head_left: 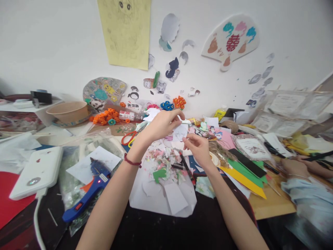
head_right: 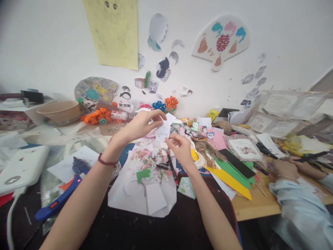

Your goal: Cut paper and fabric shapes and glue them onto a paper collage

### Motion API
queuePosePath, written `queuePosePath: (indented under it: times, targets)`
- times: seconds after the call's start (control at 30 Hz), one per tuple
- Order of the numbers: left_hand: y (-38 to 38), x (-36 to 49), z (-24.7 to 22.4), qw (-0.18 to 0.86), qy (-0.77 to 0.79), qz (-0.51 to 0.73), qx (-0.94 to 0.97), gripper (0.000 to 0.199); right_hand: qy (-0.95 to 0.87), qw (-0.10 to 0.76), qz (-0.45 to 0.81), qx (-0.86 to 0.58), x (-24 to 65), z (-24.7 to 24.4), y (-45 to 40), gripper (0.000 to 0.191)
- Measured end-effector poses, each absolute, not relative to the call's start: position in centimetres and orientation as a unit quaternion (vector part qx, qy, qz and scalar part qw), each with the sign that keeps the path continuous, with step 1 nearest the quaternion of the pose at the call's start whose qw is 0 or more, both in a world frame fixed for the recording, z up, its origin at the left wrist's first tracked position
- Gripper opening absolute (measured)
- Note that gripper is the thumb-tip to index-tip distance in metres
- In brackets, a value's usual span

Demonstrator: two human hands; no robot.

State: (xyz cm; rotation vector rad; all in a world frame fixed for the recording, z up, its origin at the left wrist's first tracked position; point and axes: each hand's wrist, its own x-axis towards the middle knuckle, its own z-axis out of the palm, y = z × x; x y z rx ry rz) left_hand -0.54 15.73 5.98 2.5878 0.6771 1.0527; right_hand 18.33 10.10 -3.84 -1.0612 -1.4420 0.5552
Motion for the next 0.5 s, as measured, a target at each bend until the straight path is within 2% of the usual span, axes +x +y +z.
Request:
queuePosePath:
  times: [0.27, 0.5]
  targets:
    - [16.18, -0.81, 5.82, 0.154, 0.249, 0.348, 0.891, 0.010, -0.620, 0.598, 0.240, -0.448, 18.25, -3.82, 10.04, 0.024]
    - [16.02, -0.64, 5.82, 0.149, 0.246, 0.347, 0.892, 0.012, -0.630, 0.592, 0.225, -0.450, 18.26, -3.79, 10.02, 0.027]
